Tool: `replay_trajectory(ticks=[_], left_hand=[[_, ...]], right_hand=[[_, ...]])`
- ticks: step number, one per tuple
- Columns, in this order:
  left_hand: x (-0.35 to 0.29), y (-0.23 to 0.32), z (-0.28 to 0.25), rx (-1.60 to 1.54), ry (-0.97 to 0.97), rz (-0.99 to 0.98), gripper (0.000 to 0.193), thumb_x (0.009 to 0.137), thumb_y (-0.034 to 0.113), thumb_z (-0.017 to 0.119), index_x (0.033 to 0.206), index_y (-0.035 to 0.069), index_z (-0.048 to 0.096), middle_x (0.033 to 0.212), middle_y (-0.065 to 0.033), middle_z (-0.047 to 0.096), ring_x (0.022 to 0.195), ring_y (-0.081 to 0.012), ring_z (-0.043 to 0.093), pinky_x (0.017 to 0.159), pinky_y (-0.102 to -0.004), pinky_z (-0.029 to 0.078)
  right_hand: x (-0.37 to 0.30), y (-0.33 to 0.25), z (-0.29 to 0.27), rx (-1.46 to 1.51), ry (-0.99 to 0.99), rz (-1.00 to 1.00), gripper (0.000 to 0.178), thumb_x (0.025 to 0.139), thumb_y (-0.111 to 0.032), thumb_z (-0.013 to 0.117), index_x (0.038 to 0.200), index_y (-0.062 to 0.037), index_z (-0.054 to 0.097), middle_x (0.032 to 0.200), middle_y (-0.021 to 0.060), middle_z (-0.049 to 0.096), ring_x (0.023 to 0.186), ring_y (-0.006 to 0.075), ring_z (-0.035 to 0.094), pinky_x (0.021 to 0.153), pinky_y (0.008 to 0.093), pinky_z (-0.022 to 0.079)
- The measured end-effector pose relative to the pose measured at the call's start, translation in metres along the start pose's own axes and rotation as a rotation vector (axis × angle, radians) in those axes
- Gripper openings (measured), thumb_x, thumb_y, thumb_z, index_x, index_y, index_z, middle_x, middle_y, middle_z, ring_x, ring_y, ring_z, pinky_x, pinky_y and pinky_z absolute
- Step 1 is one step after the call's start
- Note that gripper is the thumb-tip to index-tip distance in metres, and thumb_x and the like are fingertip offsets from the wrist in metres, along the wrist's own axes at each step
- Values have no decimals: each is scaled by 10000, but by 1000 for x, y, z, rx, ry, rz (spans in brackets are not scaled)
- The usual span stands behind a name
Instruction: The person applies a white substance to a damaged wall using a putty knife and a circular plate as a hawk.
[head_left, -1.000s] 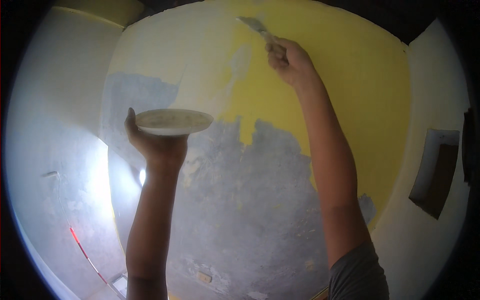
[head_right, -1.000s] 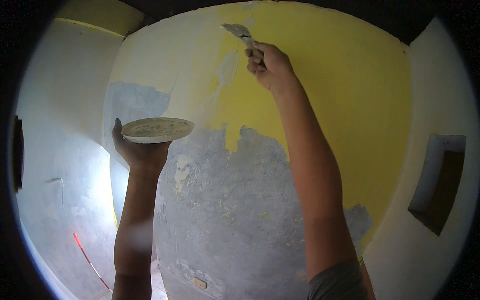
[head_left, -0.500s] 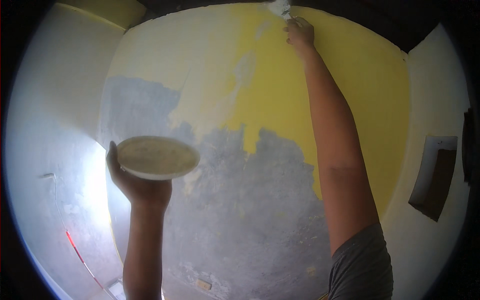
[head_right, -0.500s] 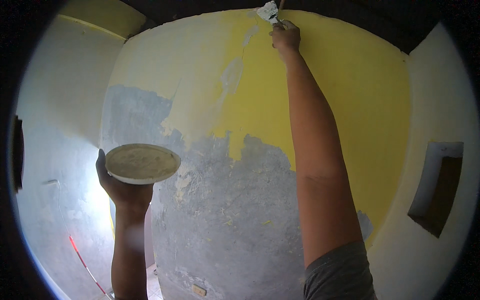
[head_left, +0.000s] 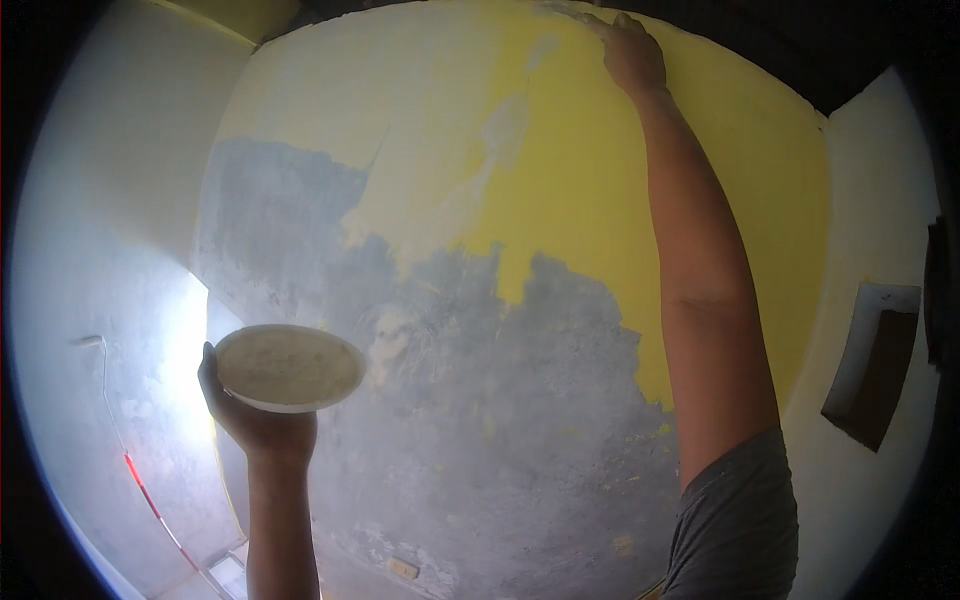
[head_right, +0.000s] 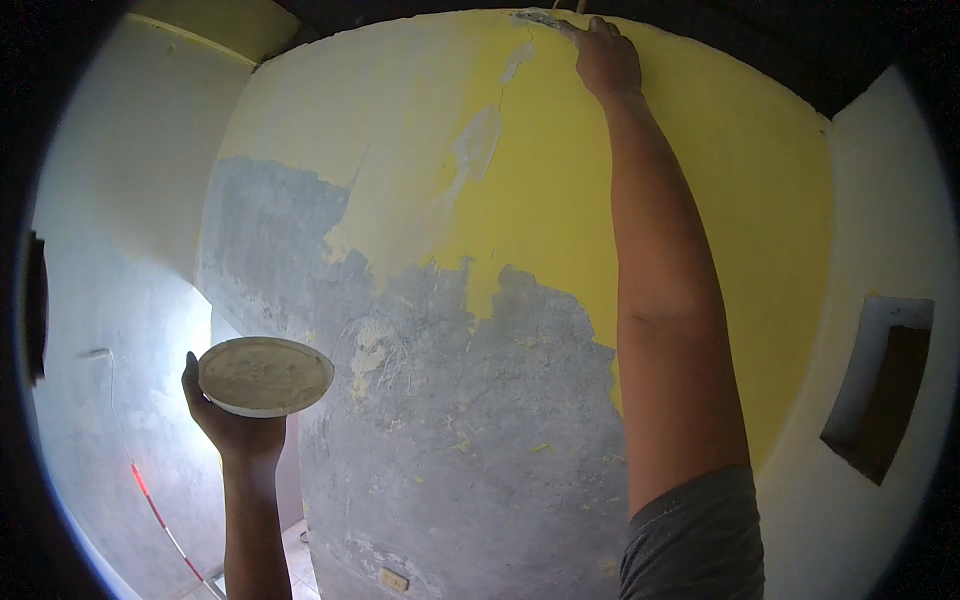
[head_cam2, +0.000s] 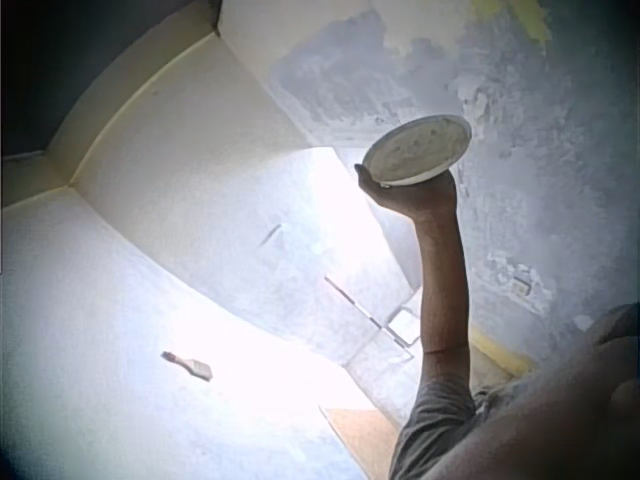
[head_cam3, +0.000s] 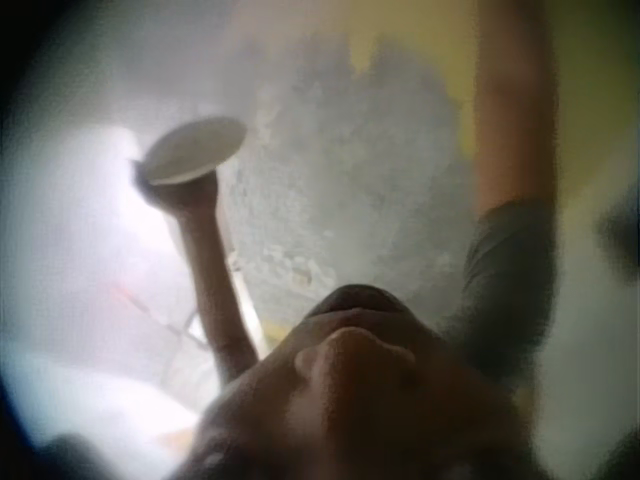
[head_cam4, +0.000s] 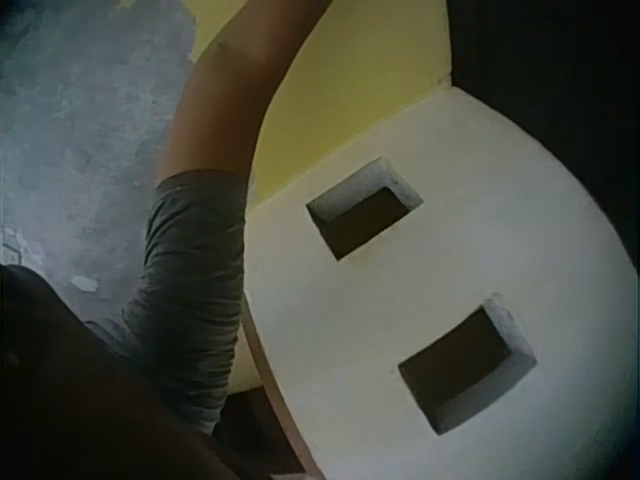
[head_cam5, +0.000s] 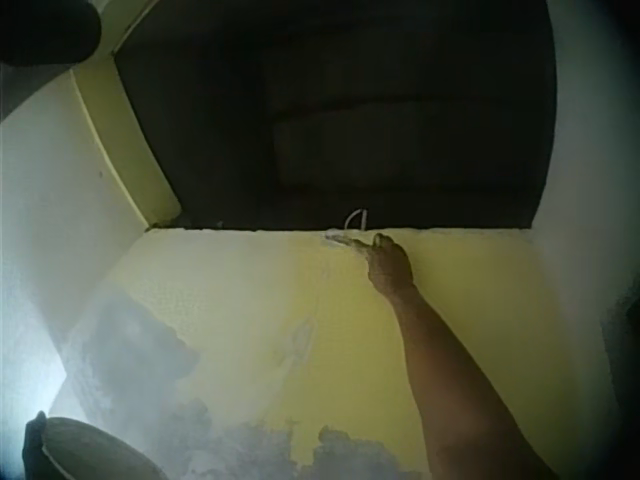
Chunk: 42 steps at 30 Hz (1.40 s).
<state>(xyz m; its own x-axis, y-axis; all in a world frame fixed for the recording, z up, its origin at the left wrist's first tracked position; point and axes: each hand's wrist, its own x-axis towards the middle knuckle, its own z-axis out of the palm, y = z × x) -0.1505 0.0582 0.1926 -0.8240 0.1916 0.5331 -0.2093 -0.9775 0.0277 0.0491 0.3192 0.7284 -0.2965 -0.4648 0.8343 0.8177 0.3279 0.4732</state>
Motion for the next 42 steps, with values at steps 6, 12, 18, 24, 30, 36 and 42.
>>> replay_trajectory(ticks=[6, 12, 18, 24, 30, 36, 42], left_hand=[[2, -11, -22, -33, -67, -2, 357, 1114, 341, 420, 1363, 85, 411, 1331, -94, 516, 1276, -261, 539, 1114, -485, 501], [-3, -20, -31, 19, -11, 46, 514, 1003, 43, 621, 1416, 58, 316, 1342, -141, 509, 1262, -248, 548, 1085, -449, 556], [-1, -32, -45, 123, -19, 52, 508, 1008, 62, 624, 1415, 48, 320, 1354, -144, 509, 1222, -249, 576, 1067, -437, 561], [-8, -20, -27, 152, -44, 77, 394, 1065, 184, 545, 1393, 58, 368, 1345, -123, 523, 1247, -243, 557, 1088, -439, 539], [-13, -31, -16, 20, -11, 25, 388, 1081, 277, 515, 1381, 65, 390, 1340, -124, 525, 1255, -262, 560, 1061, -469, 555], [-33, -51, -14, 128, 125, 134, 469, 1053, 485, 439, 1308, 110, 557, 1266, -101, 607, 1234, -270, 584, 1055, -475, 500], [-51, -37, -28, 79, 325, 42, 540, 1070, 546, 373, 1270, 106, 614, 1226, -97, 638, 1173, -261, 611, 1017, -446, 491]], right_hand=[[-4, 8, 15, -160, 177, -234, 612, 909, 3, 568, 1432, -309, 634, 1278, 136, 626, 1171, 303, 625, 963, 446, 544], [-14, -4, 5, -177, 133, -277, 559, 933, -30, 539, 1405, -301, 667, 1283, 142, 626, 1212, 296, 605, 986, 447, 518], [-42, 14, -5, -88, 80, -264, 556, 911, 2, 549, 1387, -255, 678, 1184, 142, 634, 1167, 306, 617, 963, 459, 527], [-29, 2, -69, -20, -13, -106, 404, 896, 23, 590, 1285, -43, 677, 1169, 200, 652, 1139, 352, 652, 966, 492, 547], [40, -47, -54, -182, -151, 42, 320, 1021, -171, 559, 1256, -11, 706, 1433, 230, 582, 1320, 411, 562, 1142, 520, 443], [62, -92, -42, -336, -73, 16, 339, 1034, -206, 537, 1257, -13, 705, 1392, 234, 595, 1333, 417, 553, 1139, 540, 439], [72, -92, -29, -286, -45, 50, 377, 1053, -226, 513, 1299, 4, 683, 1475, 259, 548, 1368, 404, 531, 1182, 541, 400]])
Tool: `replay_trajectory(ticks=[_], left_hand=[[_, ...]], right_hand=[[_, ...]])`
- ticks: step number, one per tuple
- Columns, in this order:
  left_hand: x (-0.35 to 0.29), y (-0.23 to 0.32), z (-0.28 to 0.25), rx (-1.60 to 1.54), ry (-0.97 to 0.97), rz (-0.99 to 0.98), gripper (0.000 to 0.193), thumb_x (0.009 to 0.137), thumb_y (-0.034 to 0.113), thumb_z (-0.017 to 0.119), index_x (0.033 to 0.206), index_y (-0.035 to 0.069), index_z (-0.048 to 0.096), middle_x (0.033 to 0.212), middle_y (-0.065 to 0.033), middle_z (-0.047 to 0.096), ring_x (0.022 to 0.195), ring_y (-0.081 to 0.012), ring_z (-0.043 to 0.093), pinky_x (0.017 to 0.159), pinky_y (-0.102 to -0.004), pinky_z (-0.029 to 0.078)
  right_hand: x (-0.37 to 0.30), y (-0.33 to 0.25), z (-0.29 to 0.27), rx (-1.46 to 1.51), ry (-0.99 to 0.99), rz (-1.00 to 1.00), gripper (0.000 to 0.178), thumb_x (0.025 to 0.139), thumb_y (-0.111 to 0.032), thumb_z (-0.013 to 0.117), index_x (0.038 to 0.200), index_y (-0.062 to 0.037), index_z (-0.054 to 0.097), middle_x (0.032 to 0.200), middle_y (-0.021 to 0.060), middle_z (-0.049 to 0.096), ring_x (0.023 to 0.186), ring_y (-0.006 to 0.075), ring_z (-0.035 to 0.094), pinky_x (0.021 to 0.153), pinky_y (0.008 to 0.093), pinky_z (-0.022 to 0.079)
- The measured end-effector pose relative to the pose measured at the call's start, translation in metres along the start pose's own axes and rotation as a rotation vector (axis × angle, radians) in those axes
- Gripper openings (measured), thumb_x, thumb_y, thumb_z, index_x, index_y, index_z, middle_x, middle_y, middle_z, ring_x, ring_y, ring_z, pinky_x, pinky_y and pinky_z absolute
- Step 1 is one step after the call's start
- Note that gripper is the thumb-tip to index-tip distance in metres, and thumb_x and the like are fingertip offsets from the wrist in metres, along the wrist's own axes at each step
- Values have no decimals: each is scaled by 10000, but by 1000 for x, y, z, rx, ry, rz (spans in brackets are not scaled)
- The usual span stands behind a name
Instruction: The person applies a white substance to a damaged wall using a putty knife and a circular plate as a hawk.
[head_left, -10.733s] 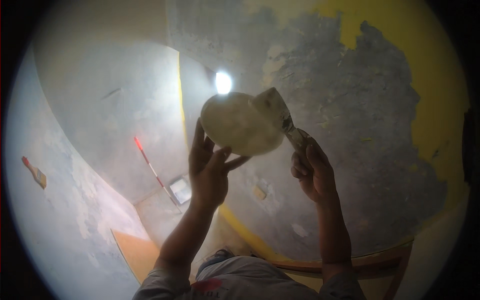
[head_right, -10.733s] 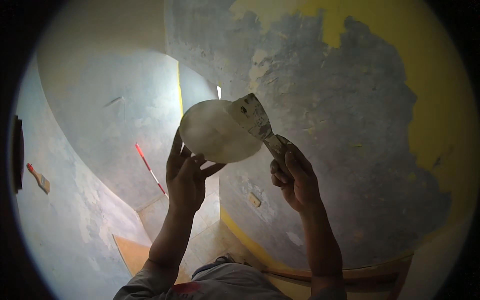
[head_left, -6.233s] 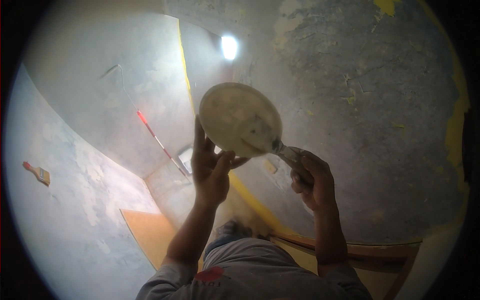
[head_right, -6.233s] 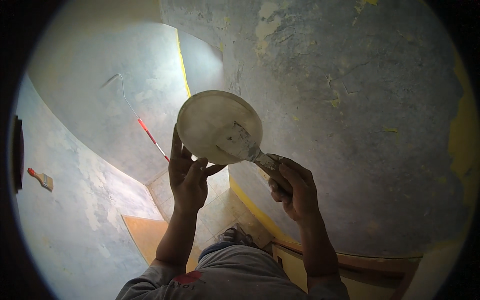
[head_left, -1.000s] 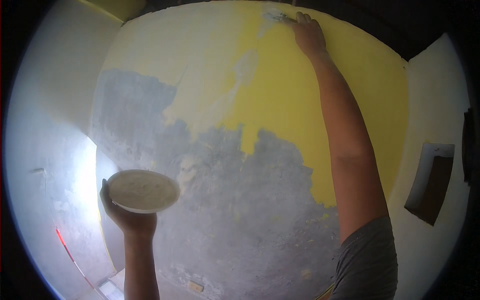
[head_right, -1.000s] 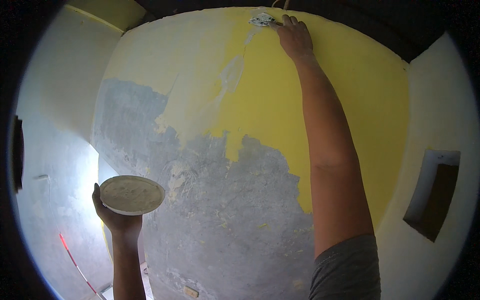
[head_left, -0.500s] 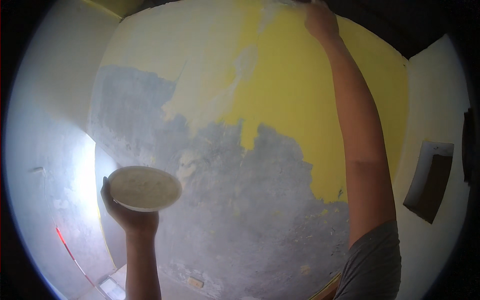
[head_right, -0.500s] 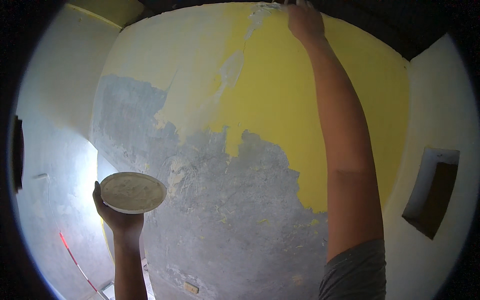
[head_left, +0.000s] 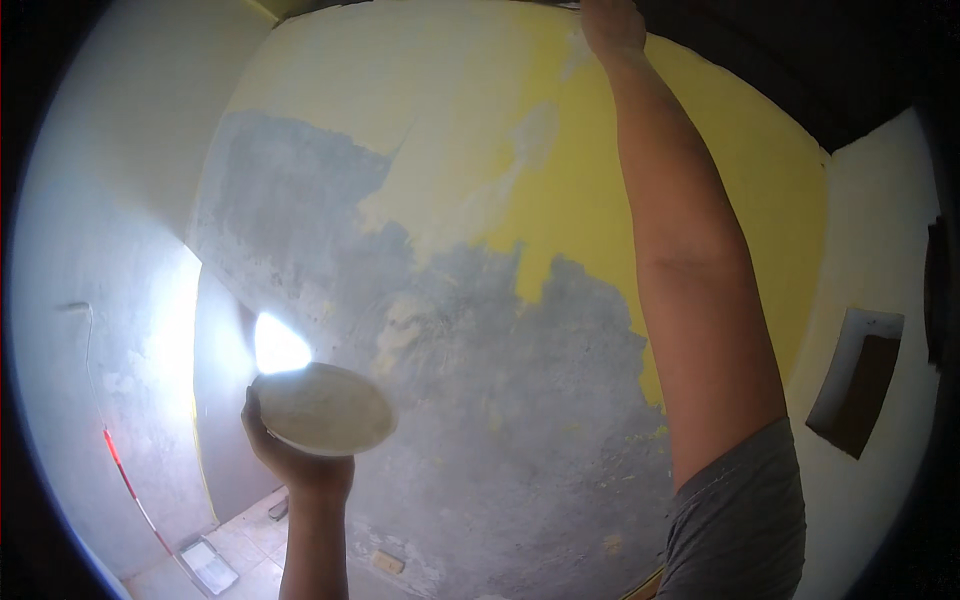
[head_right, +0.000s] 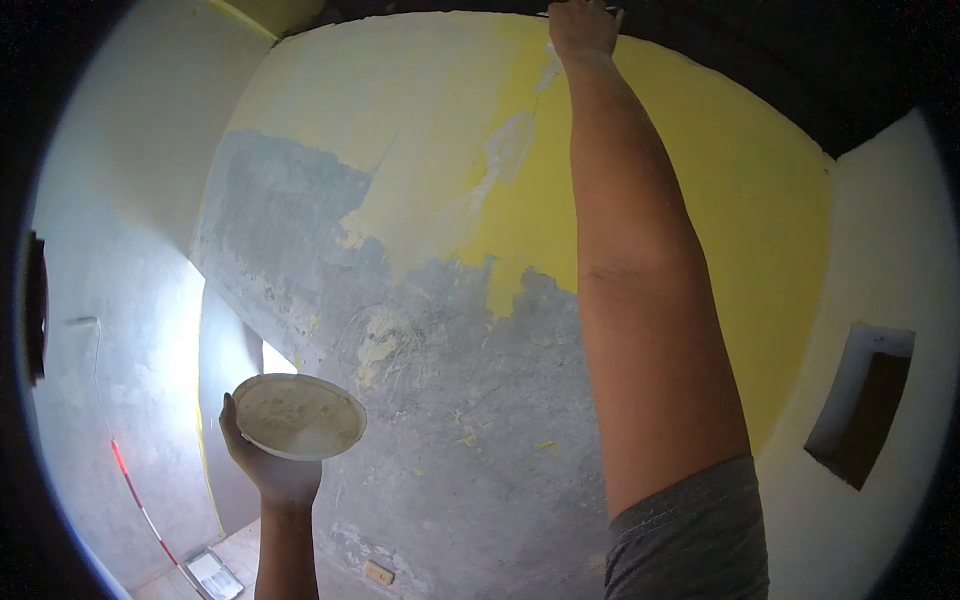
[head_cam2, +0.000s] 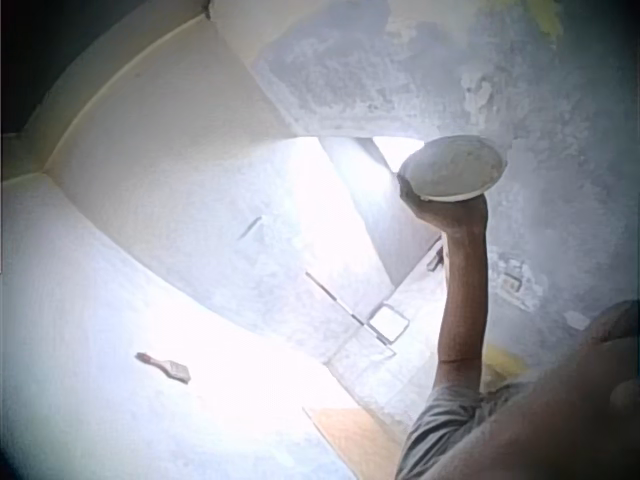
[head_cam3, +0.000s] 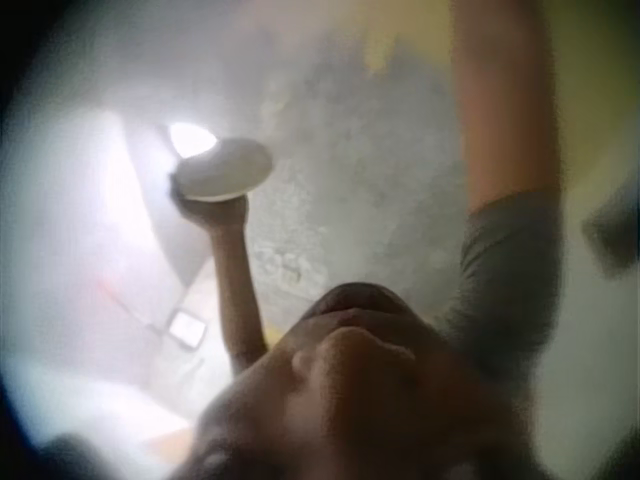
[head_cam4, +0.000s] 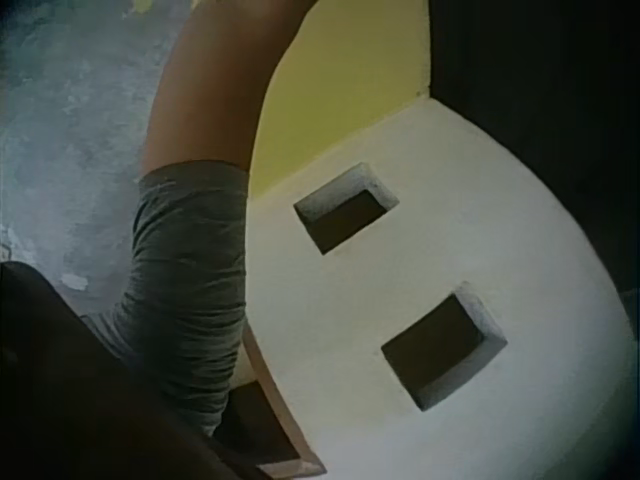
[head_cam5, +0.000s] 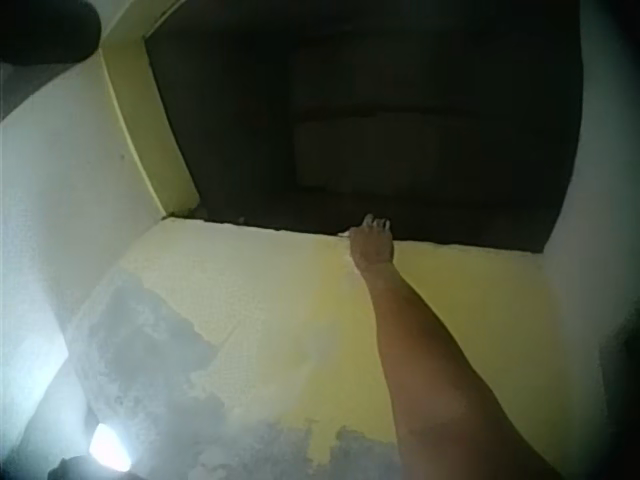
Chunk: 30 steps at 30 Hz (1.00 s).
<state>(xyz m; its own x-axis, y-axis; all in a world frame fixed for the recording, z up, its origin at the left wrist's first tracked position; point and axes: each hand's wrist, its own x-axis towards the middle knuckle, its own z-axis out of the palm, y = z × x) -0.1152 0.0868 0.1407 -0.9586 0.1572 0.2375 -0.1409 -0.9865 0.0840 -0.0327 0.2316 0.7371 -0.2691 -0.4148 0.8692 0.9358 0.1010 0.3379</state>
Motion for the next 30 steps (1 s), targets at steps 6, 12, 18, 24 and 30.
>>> replay_trajectory(ticks=[6, 12, 18, 24, 30], left_hand=[[4, 14, -17, 127, 37, 121, 553, 1068, 547, 365, 1260, 93, 617, 1206, -95, 648, 1159, -261, 611, 1010, -445, 486], [2, 17, -12, 60, 44, 101, 559, 1069, 541, 353, 1256, 87, 620, 1193, -98, 656, 1151, -264, 610, 1004, -446, 483], [0, 10, -16, -24, -25, 40, 578, 1048, 568, 385, 1264, 87, 621, 1191, -91, 657, 1160, -263, 604, 1015, -450, 472], [-9, 2, -11, -129, -4, -64, 561, 1038, 568, 412, 1251, 96, 629, 1195, -88, 655, 1177, -265, 595, 1025, -459, 461], [-4, -3, -37, -48, -230, 40, 338, 1110, 276, 449, 1372, 64, 479, 1324, -109, 538, 1242, -253, 569, 1034, -440, 543]], right_hand=[[-11, -20, -3, -155, 1, -99, 342, 1050, -187, 533, 1262, 34, 687, 1400, 233, 611, 1278, 363, 609, 1126, 522, 466], [-15, -21, 45, -80, 81, 35, 246, 988, -245, 633, 1130, -139, 803, 1294, 171, 614, 1143, 337, 663, 835, 449, 641], [-29, -30, 67, 69, -27, 88, 260, 993, -235, 617, 1145, -123, 796, 1386, 203, 572, 1131, 342, 680, 833, 440, 644], [-49, -21, 45, 221, -119, 13, 257, 981, -194, 611, 1145, -86, 779, 1323, 200, 584, 1058, 357, 730, 841, 442, 644], [-75, -26, 50, 250, -85, -28, 234, 969, -168, 617, 1111, -79, 780, 1284, 193, 589, 1045, 345, 736, 819, 440, 651]])
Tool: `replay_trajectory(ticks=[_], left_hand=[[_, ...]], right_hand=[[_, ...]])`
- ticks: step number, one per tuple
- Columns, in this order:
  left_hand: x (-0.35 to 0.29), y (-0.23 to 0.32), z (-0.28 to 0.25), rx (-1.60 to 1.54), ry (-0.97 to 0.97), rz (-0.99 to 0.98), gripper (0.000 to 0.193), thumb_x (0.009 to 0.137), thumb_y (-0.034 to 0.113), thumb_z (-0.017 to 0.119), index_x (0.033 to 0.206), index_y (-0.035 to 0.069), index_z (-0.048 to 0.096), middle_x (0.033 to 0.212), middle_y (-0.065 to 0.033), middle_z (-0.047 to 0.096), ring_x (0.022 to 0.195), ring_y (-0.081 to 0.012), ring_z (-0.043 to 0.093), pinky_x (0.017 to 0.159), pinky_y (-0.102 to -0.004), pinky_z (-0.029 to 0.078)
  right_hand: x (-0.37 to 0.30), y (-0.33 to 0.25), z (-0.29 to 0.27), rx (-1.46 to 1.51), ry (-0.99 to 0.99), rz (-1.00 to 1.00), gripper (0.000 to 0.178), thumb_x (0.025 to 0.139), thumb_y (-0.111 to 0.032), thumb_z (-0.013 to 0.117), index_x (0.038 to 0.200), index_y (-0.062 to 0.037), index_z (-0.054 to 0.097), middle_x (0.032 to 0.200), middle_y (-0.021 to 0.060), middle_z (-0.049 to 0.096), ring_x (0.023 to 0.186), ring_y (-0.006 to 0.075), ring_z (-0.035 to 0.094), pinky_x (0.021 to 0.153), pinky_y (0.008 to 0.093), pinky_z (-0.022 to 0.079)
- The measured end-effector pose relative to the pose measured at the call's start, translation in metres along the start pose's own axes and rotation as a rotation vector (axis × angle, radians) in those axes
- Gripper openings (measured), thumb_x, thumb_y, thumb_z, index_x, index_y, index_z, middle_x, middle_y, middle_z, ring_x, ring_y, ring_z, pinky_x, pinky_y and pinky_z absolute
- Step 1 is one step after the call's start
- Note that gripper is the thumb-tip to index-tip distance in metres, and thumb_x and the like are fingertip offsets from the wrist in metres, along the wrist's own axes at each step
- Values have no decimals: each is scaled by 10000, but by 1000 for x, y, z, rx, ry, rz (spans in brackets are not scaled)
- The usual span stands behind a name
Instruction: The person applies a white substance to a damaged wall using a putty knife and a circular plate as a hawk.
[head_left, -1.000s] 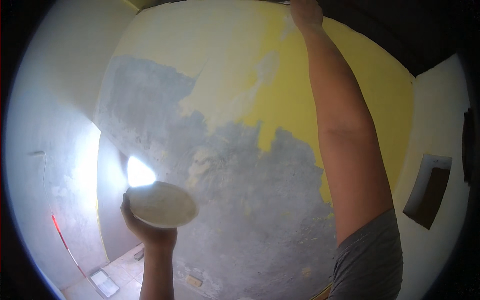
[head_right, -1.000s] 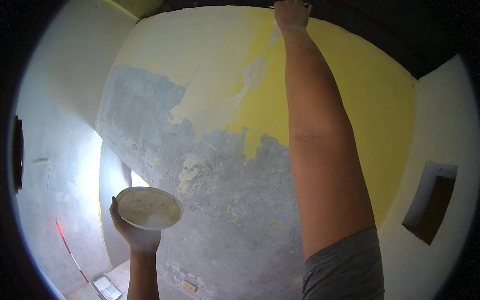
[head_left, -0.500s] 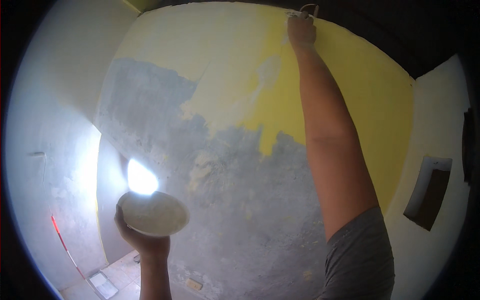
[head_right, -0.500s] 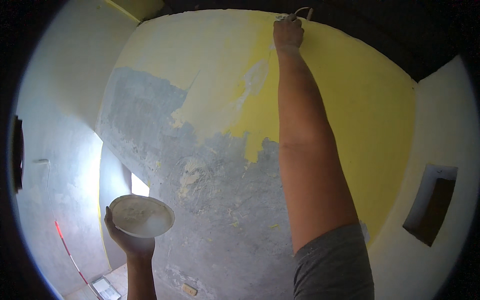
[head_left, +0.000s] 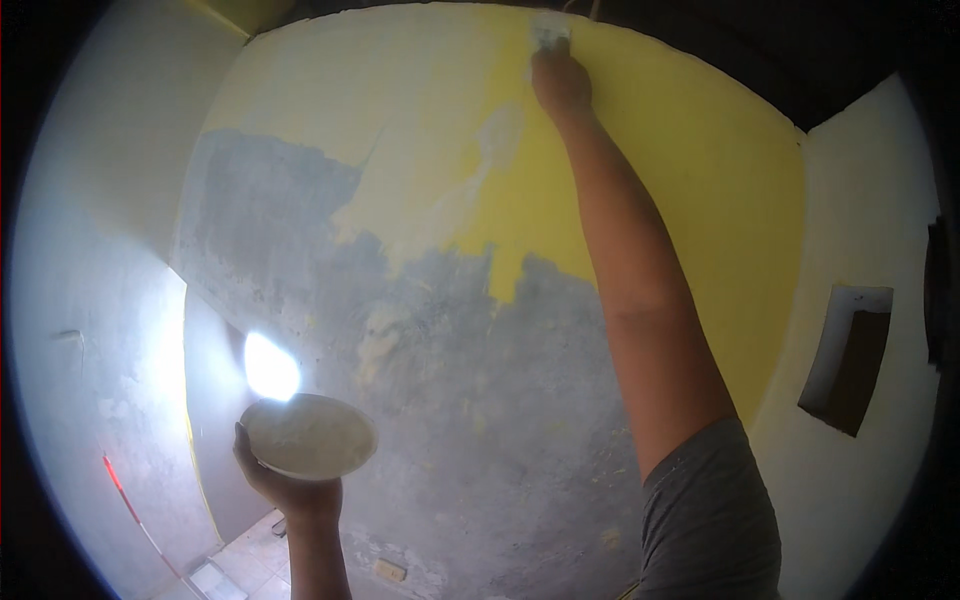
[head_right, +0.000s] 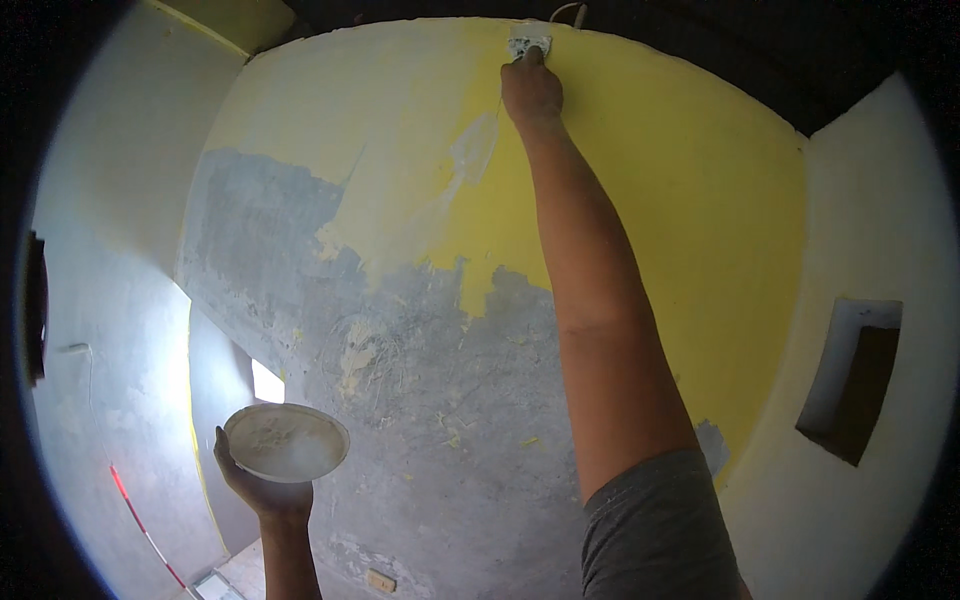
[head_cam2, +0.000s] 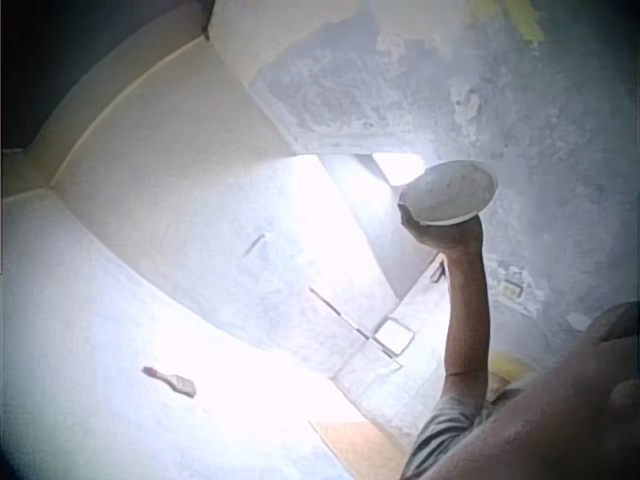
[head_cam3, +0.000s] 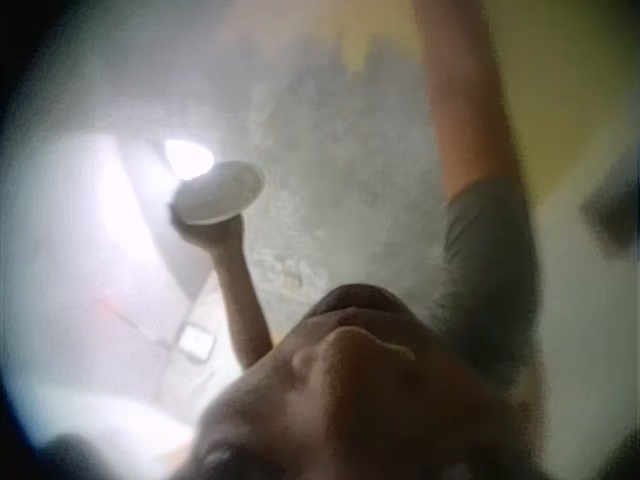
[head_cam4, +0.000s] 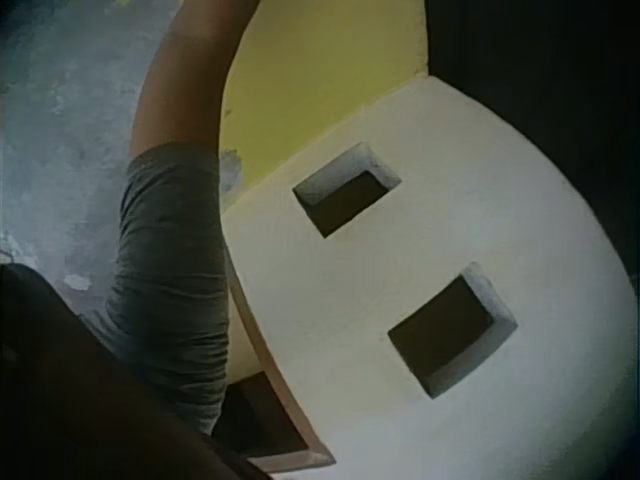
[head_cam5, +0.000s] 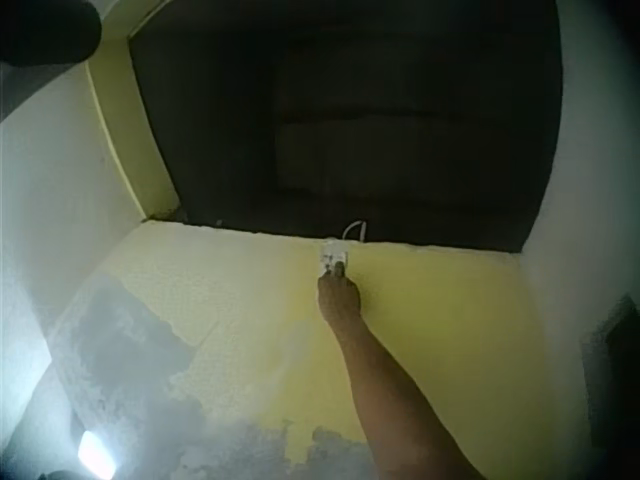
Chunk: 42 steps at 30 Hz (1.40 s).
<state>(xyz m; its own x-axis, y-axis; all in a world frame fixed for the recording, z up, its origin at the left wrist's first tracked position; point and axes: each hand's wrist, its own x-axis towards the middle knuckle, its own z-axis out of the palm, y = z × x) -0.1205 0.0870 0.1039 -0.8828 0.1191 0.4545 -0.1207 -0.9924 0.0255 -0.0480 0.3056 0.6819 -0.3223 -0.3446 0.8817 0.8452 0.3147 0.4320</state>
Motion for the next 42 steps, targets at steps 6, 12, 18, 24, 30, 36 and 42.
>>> replay_trajectory(ticks=[6, 12, 18, 24, 30, 36, 42], left_hand=[[0, 14, 27, 103, 248, 23, 486, 1032, 458, 460, 1299, 70, 580, 1249, -107, 622, 1200, -280, 590, 1037, -465, 480], [-1, 36, 23, -36, 239, 36, 611, 831, 128, 740, 1375, 21, 483, 1325, -143, 587, 1228, -278, 590, 1056, -428, 504], [-4, 61, 24, -39, 211, 49, 786, 749, -48, 862, 1408, 19, 439, 1339, -149, 581, 1221, -272, 600, 1057, -421, 520], [-5, 64, 35, 295, 275, 91, 598, 1056, 566, 376, 1313, 72, 592, 1279, -126, 617, 1218, -314, 593, 1050, -485, 468], [-12, 49, 43, -64, 106, -48, 618, 1049, 581, 397, 1353, 77, 587, 1341, -125, 614, 1264, -315, 578, 1098, -497, 449], [-29, 3, 71, -321, 18, -271, 614, 1015, 605, 457, 1328, 103, 621, 1317, -98, 651, 1269, -311, 580, 1106, -511, 443], [-27, 18, 61, -277, 6, -282, 658, 991, 639, 453, 1313, 92, 629, 1303, -108, 645, 1243, -315, 584, 1086, -504, 455]], right_hand=[[-23, -17, -8, -28, -3, 9, 214, 957, -181, 648, 1068, -63, 788, 1238, 190, 596, 1031, 318, 730, 789, 405, 658], [-52, -31, -29, 14, -15, 17, 173, 934, -151, 677, 1018, -56, 796, 1173, 191, 605, 1010, 304, 731, 753, 387, 662], [-88, -53, -68, 103, -96, 49, 162, 924, -133, 679, 980, -34, 793, 1153, 201, 611, 928, 302, 745, 744, 382, 661], [-136, -49, -110, 142, -105, -16, 139, 908, -91, 672, 977, -26, 774, 1121, 231, 616, 857, 347, 742, 713, 428, 644], [-198, -48, -170, 570, -48, 153, 213, 934, -60, 630, 1115, 18, 710, 1090, 223, 659, 922, 372, 718, 778, 430, 594], [-329, -64, -237, 1637, -554, 615, 409, 935, -4, 646, 1340, 51, 652, 913, 122, 705, 722, 183, 567, 718, 297, 510], [-434, -122, -253, 1379, -356, 52, 530, 918, 53, 628, 1417, -126, 664, 976, 76, 606, 633, 159, 555, 567, 284, 495]])
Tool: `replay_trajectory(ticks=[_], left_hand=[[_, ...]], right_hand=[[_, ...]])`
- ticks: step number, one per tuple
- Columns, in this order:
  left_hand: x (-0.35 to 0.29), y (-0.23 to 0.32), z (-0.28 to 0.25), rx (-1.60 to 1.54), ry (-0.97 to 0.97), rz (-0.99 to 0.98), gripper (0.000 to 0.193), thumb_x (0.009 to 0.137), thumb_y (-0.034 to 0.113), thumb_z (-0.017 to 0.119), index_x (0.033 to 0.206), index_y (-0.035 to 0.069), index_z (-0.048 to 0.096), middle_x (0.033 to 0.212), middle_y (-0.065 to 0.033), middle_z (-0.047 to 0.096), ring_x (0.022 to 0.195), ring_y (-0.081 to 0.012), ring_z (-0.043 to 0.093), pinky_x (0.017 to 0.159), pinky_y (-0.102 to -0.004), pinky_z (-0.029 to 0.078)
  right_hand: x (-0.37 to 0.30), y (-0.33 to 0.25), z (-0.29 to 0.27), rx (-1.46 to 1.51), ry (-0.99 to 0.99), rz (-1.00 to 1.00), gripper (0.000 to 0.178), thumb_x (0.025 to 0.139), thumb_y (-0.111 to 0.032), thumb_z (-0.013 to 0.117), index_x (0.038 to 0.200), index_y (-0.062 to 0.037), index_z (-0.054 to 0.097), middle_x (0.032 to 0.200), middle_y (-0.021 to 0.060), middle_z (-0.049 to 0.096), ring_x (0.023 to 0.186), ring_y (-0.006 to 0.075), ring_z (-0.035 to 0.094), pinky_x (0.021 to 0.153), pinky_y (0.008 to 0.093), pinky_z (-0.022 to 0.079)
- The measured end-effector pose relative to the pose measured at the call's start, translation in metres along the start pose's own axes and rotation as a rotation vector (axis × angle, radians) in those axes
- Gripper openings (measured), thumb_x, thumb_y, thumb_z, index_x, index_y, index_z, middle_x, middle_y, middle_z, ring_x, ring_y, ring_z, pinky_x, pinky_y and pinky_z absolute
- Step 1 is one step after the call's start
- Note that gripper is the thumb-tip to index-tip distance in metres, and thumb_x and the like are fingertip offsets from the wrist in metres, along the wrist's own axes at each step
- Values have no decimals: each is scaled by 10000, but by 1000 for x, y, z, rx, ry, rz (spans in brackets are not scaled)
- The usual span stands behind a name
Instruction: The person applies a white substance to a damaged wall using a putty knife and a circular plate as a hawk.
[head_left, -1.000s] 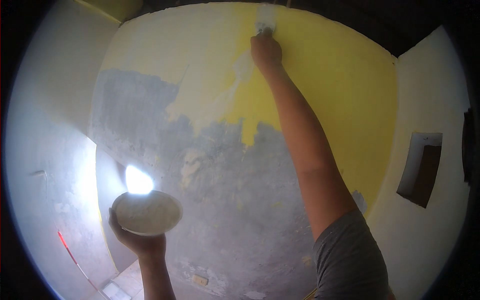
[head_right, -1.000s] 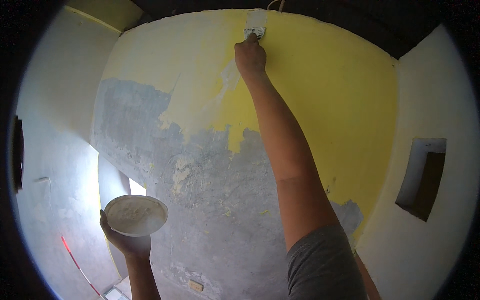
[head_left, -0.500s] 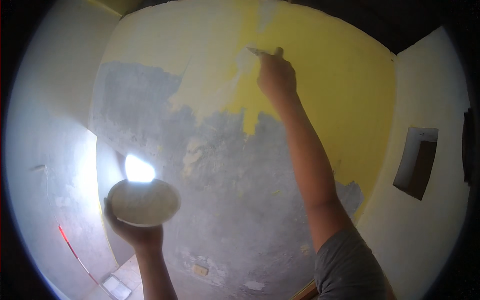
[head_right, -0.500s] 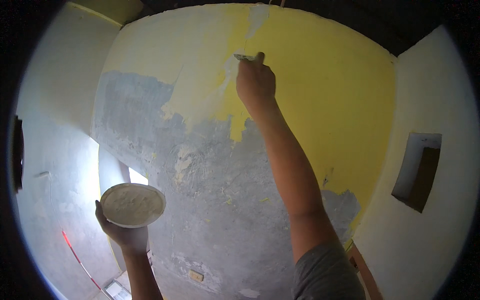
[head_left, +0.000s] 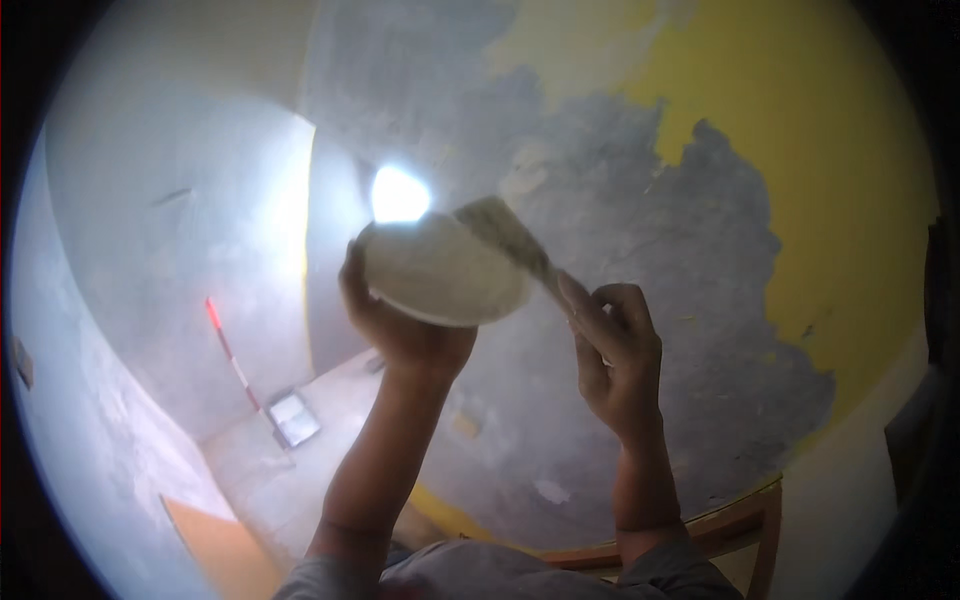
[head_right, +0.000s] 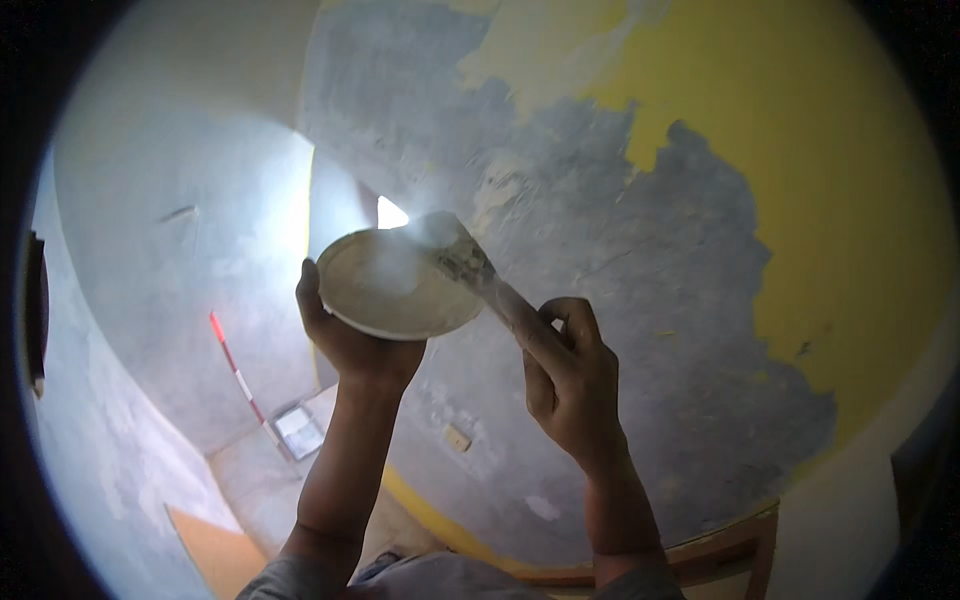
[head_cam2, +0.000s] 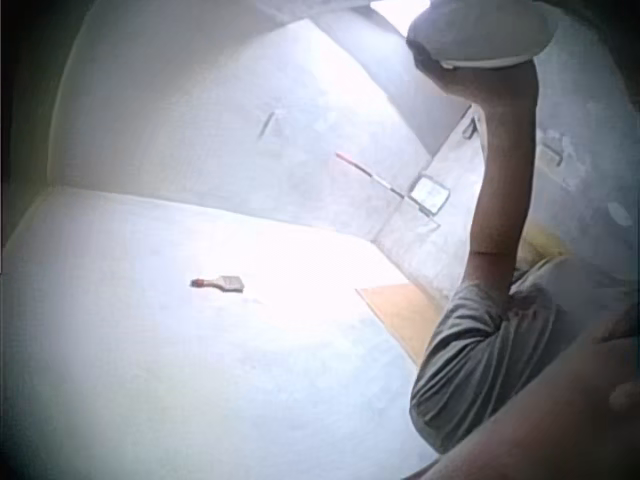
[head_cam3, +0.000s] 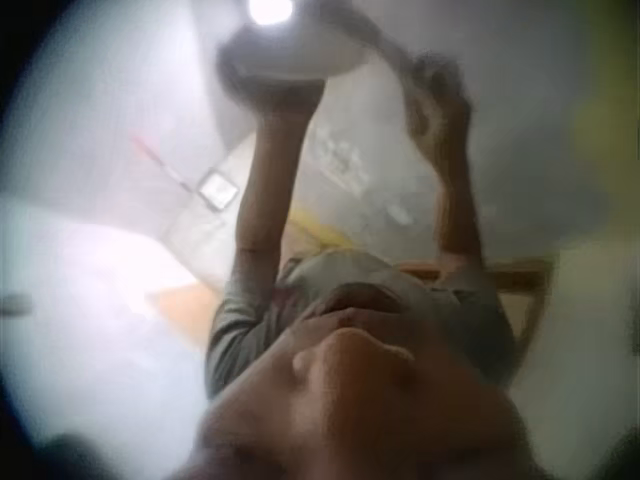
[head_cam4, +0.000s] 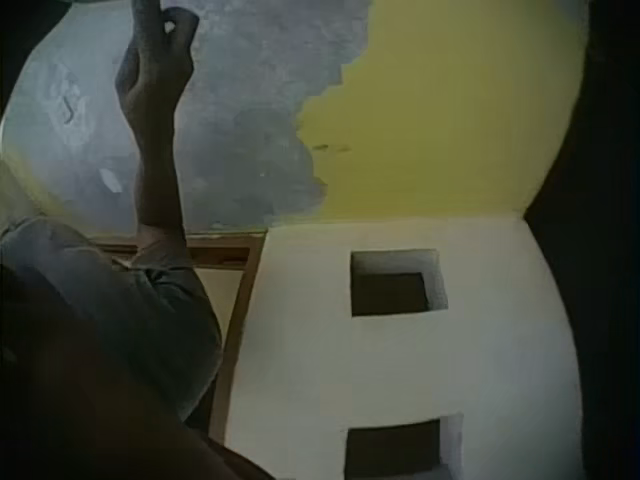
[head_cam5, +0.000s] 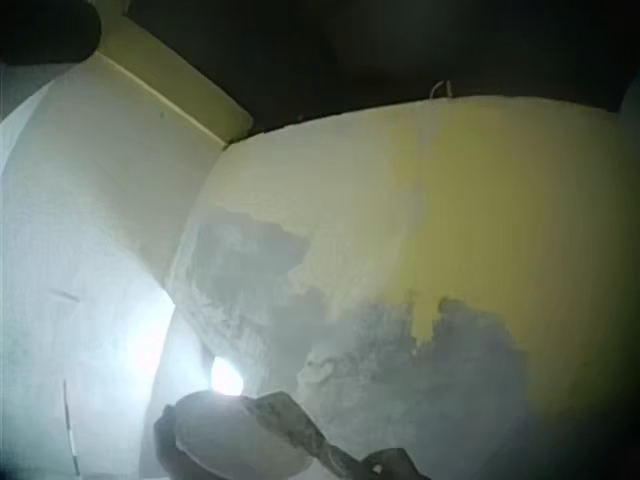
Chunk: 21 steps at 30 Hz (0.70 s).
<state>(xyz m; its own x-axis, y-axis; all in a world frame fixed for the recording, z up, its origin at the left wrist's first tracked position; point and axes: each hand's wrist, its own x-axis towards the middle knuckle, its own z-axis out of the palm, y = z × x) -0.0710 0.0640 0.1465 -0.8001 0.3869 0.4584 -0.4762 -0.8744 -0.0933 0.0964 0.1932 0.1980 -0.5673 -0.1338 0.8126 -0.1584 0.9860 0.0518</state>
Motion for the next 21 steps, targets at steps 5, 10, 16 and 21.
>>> replay_trajectory(ticks=[5, 10, 16, 21], left_hand=[[-2, -1, -14, 45, 90, 18, 638, 960, 575, 439, 1333, 89, 618, 1311, -110, 624, 1241, -327, 576, 1031, -517, 480], [-6, -11, -37, 70, 191, -33, 651, 959, 547, 433, 1370, 71, 602, 1345, -135, 615, 1262, -348, 572, 1047, -542, 475], [0, -10, -60, 35, 197, -95, 670, 963, 530, 432, 1394, 42, 589, 1399, -167, 596, 1296, -372, 564, 1066, -568, 471], [4, -10, -74, 67, 213, -73, 657, 964, 508, 442, 1402, 40, 583, 1427, -176, 582, 1321, -382, 551, 1081, -570, 466]], right_hand=[[-42, 5, 15, 67, -167, 96, 599, 866, 80, 660, 1402, -188, 675, 971, 76, 565, 679, 161, 626, 604, 325, 568], [-63, 10, 7, 91, -249, 153, 633, 833, 85, 688, 1397, -202, 680, 946, 55, 563, 706, 153, 648, 572, 323, 574], [-85, 27, -8, 62, -306, 177, 668, 782, 99, 702, 1376, -206, 699, 929, 52, 566, 689, 139, 635, 548, 318, 550], [-100, 45, -11, 106, -292, 173, 624, 786, 85, 706, 1342, -197, 724, 915, 52, 565, 662, 136, 617, 522, 324, 515]])
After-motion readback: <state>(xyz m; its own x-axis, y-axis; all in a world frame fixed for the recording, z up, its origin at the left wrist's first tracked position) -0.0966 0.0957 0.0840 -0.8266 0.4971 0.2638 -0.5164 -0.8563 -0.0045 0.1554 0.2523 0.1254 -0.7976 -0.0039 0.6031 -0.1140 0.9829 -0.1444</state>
